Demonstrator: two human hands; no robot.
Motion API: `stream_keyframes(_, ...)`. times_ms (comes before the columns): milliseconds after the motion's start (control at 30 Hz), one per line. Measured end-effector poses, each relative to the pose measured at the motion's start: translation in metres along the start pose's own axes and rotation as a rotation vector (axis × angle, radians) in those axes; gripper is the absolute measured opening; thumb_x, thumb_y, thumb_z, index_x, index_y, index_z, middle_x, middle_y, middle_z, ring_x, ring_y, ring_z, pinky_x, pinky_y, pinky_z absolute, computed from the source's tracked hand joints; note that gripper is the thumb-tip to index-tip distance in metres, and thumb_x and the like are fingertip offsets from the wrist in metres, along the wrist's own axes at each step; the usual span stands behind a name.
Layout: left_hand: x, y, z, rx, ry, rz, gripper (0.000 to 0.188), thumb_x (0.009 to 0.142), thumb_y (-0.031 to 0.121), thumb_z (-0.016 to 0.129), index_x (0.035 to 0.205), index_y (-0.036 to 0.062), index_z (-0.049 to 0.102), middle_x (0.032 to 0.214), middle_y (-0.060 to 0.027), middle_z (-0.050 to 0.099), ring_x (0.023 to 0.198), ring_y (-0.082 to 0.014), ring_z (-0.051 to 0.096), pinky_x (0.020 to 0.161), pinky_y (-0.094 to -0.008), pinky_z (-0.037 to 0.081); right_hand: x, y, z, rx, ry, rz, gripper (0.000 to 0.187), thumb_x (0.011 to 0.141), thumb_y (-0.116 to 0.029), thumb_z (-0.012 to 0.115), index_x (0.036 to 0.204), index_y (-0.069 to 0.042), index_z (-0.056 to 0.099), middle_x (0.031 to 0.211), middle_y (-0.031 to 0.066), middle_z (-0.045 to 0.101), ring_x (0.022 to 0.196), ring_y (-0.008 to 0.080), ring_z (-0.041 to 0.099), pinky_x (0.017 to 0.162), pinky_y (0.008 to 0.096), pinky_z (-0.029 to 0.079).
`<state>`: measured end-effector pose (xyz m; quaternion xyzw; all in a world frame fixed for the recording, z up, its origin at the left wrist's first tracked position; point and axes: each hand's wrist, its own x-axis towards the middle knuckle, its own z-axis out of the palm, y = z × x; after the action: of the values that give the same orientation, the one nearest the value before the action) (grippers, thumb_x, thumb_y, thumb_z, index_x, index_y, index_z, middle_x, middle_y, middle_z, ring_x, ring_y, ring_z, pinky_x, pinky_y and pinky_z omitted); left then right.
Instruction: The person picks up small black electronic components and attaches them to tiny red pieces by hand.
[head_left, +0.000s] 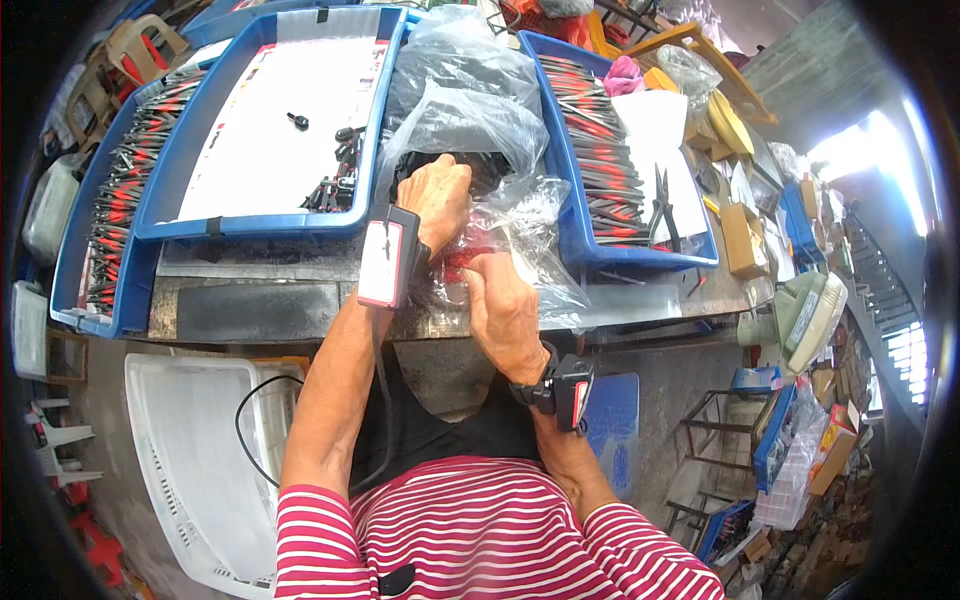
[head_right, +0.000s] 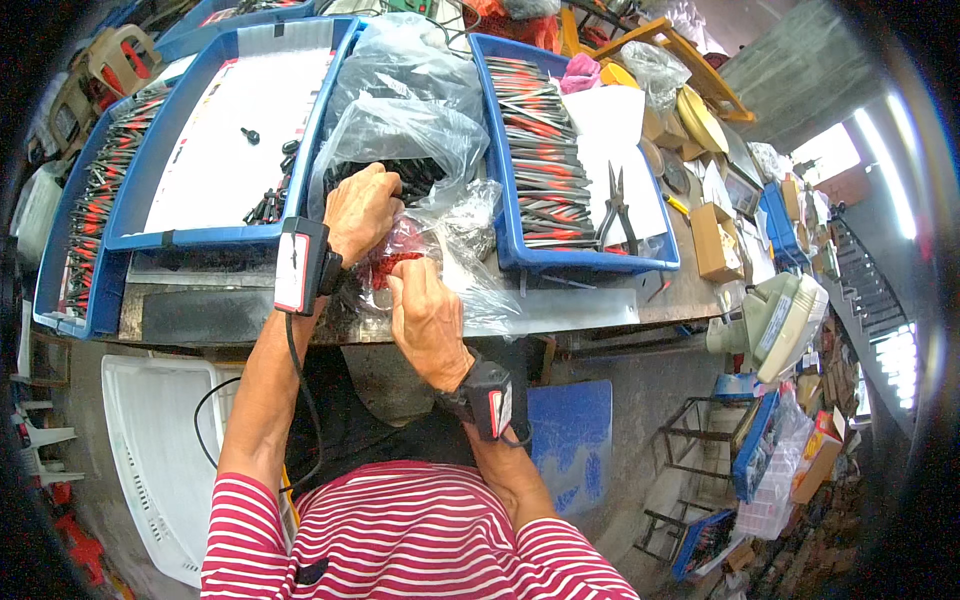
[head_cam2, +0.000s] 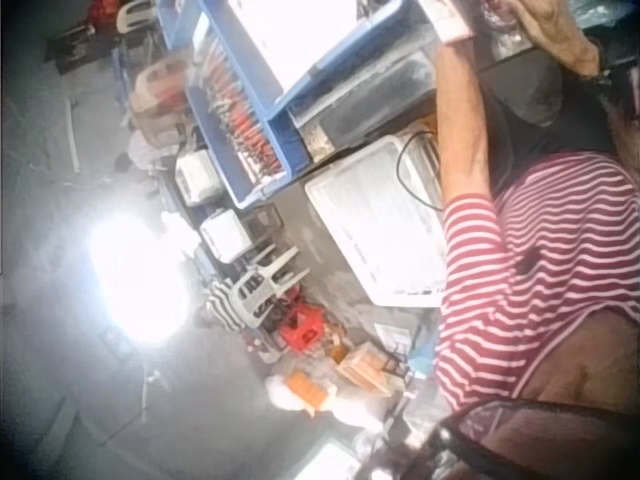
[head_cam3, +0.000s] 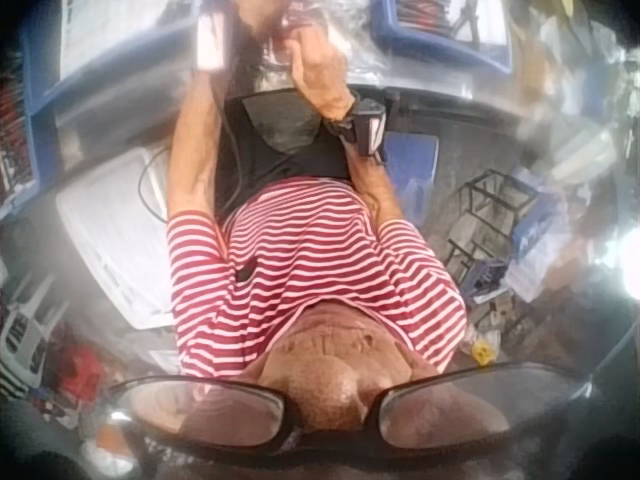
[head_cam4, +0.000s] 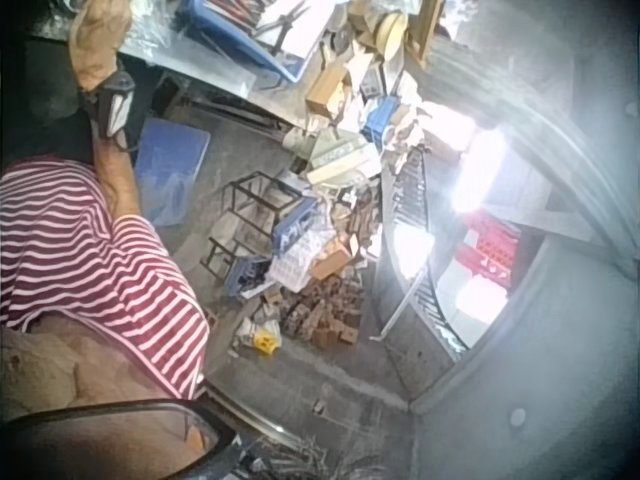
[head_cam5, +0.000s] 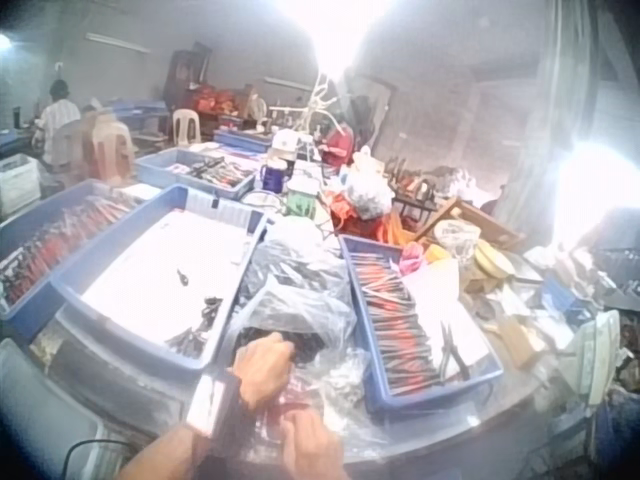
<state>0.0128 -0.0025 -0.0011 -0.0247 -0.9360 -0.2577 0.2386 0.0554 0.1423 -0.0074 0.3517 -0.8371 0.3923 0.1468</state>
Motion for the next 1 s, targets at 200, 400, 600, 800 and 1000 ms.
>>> stream_keyframes(200, -0.006, -0.002, 0.005, 0.054, 0.103, -0.026, 0.008, 0.074, 0.005, 0.055, 0.080, 0.0002, 0.051, 0.080, -0.0172, 0.053, 0.081, -0.0329, 0.054, 0.067, -0.0399, 0.046, -0.001, 0.005, -0.003, 0.087, 0.012, 0.033, 0.005, 0.078, 0.001, 0.053, 0.082, 0.001, 0.051, 0.072, 0.0171, 0.055, 0.067, 0.0351, 0.055, 0.058, 0.0381, 0.043)
stream_keyframes(400, -0.024, 0.004, -0.015, -0.115, 0.364, 0.010, 0.012, 0.080, 0.002, 0.053, 0.090, -0.0039, 0.052, 0.083, -0.0189, 0.057, 0.070, -0.0290, 0.059, 0.062, -0.0348, 0.047, 0.006, 0.004, -0.007, 0.097, -0.024, 0.038, 0.004, 0.078, 0.002, 0.052, 0.081, 0.001, 0.051, 0.073, 0.0153, 0.051, 0.065, 0.0321, 0.052, 0.058, 0.0364, 0.041)
stream_keyframes(600, -0.063, 0.032, -0.044, -0.348, 0.484, -0.011, 0.019, 0.077, -0.003, 0.055, 0.096, -0.0024, 0.055, 0.084, -0.0183, 0.058, 0.074, -0.0326, 0.057, 0.065, -0.0356, 0.046, 0.005, 0.000, -0.006, 0.223, -0.006, 0.130, 0.002, 0.081, 0.000, 0.051, 0.083, 0.001, 0.051, 0.069, 0.0113, 0.052, 0.058, 0.0219, 0.052, 0.054, 0.0308, 0.041)
stream_keyframes(800, -0.103, 0.052, -0.042, -0.736, 0.125, -0.374, 0.018, 0.083, 0.002, 0.053, 0.099, -0.0009, 0.060, 0.077, -0.0050, 0.060, 0.064, -0.0068, 0.053, 0.057, -0.0211, 0.044, 0.005, -0.001, -0.008, 0.504, -0.050, 0.383, 0.004, 0.086, -0.003, 0.048, 0.086, 0.001, 0.050, 0.065, 0.0038, 0.052, 0.053, 0.0071, 0.049, 0.047, 0.0210, 0.040)
stream_keyframes(1000, -0.110, 0.054, -0.025, -0.804, 0.189, -0.409, 0.015, 0.079, 0.003, 0.055, 0.093, -0.0012, 0.058, 0.067, -0.0072, 0.059, 0.052, -0.0084, 0.050, 0.048, -0.0241, 0.039, 0.005, -0.009, -0.015, 0.794, -0.064, 0.474, 0.006, 0.088, -0.002, 0.047, 0.088, 0.001, 0.051, 0.067, 0.0025, 0.054, 0.052, 0.0043, 0.048, 0.047, 0.0158, 0.039)
